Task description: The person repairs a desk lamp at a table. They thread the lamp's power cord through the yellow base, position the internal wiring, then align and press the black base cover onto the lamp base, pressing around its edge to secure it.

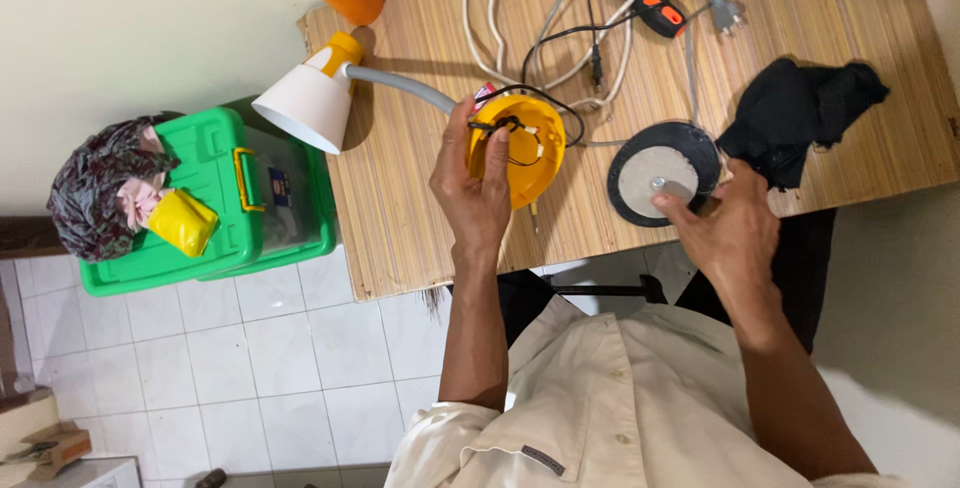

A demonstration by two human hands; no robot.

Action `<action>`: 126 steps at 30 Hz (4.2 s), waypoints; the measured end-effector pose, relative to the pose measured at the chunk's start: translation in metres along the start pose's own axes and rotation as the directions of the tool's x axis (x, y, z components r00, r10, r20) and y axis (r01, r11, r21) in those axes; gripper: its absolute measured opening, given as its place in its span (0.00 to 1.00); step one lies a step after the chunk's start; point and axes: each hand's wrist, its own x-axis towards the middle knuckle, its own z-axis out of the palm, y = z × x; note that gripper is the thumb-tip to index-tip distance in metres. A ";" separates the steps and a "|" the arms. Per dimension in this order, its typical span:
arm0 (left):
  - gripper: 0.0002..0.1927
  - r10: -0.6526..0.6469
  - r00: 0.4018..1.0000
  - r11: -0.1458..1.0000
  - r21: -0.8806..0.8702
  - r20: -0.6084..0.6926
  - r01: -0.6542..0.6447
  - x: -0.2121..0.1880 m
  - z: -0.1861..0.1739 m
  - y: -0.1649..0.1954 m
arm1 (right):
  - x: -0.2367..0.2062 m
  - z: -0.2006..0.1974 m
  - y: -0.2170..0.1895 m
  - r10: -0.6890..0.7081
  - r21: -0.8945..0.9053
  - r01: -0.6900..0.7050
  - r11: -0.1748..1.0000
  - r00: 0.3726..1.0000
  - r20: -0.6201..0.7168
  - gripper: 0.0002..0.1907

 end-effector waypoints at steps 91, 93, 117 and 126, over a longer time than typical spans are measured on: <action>0.32 -0.057 0.978 0.994 -0.077 0.199 0.073 -0.001 -0.013 0.001 | -0.002 -0.009 -0.101 -0.502 0.900 -0.364 -0.241 0.840 0.205 0.51; 0.33 -0.066 0.976 0.995 -0.066 0.209 0.081 -0.002 -0.015 0.001 | 0.006 -0.003 -0.110 -0.468 0.975 -0.173 -0.139 0.879 0.089 0.49; 0.32 -0.226 0.958 0.967 -0.077 0.175 0.242 0.000 -0.030 -0.001 | 0.003 0.041 -0.152 -0.597 0.557 0.617 0.556 0.763 -0.250 0.46; 0.24 -0.086 0.975 0.975 -0.185 0.207 0.125 -0.002 -0.035 -0.018 | -0.001 0.044 -0.167 -0.590 0.465 0.646 0.605 0.756 -0.283 0.45</action>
